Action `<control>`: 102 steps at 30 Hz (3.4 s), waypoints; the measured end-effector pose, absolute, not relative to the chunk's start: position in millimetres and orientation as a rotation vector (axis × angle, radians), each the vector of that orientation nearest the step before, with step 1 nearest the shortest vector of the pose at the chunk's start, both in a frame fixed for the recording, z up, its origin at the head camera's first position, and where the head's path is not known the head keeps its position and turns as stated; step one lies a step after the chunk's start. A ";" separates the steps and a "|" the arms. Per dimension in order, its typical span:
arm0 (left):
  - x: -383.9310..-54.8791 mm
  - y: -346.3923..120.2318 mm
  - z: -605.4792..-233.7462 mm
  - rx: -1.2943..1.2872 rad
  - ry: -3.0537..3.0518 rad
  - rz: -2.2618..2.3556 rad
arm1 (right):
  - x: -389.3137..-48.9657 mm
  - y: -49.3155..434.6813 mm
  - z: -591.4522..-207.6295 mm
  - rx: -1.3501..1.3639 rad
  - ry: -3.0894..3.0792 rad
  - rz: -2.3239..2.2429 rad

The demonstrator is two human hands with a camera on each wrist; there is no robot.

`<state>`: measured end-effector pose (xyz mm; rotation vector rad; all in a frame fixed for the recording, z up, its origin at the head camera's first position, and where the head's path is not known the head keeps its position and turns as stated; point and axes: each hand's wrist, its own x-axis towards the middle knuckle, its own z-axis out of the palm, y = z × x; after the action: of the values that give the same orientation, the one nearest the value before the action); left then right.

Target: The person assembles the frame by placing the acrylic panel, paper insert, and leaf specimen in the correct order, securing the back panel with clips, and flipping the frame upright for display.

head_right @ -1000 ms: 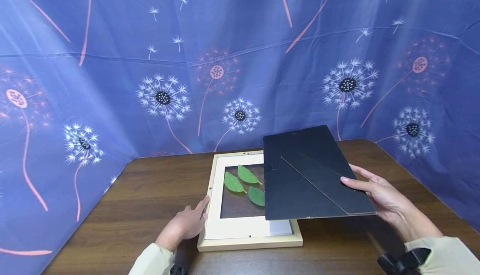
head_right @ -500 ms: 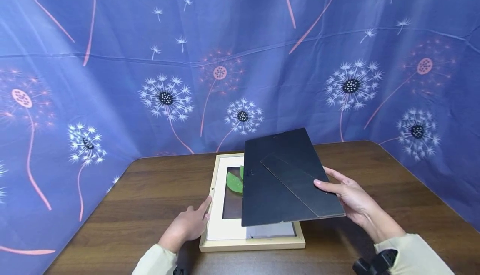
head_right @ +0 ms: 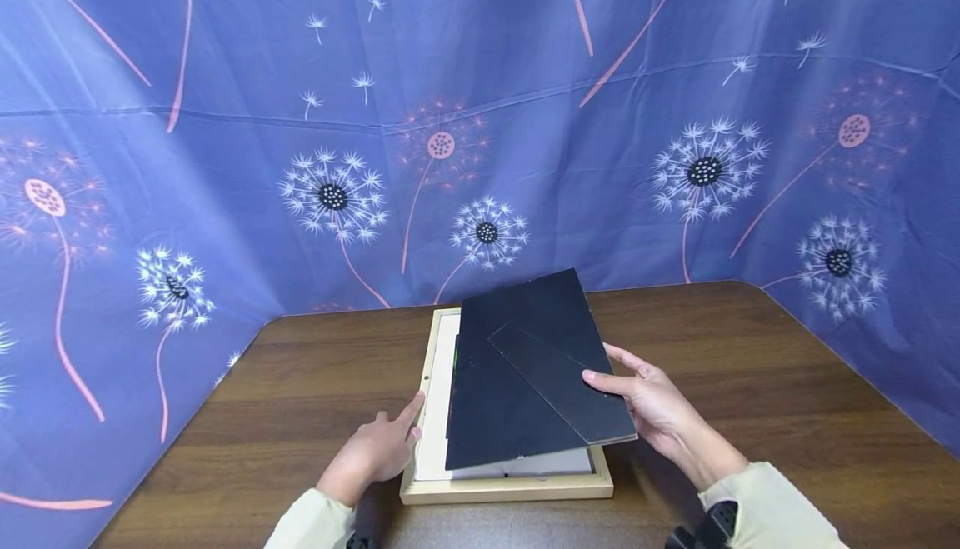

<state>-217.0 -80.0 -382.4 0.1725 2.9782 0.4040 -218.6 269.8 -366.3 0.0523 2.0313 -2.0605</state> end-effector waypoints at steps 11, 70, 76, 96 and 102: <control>-218.2 -79.0 -382.6 0.175 2.974 0.372 | -224.0 248.7 -375.8 0.059 1.960 -2.152; -217.5 -79.6 -381.8 0.192 3.003 0.325 | -223.2 216.0 -383.2 -0.369 3.109 -0.847; -217.3 -78.8 -382.4 0.190 3.002 0.328 | -213.2 212.9 -383.1 -0.405 3.241 -0.537; -218.1 -78.9 -382.9 0.186 3.003 0.309 | -203.6 216.9 -389.6 -1.593 3.147 -0.389; -217.5 -79.2 -380.6 0.195 2.999 0.310 | -204.5 217.6 -389.0 -1.657 3.125 -0.351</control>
<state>-217.5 -79.2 -380.6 0.1952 2.9990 0.3096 -204.5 217.6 -389.0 -1.6575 3.1249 -0.3509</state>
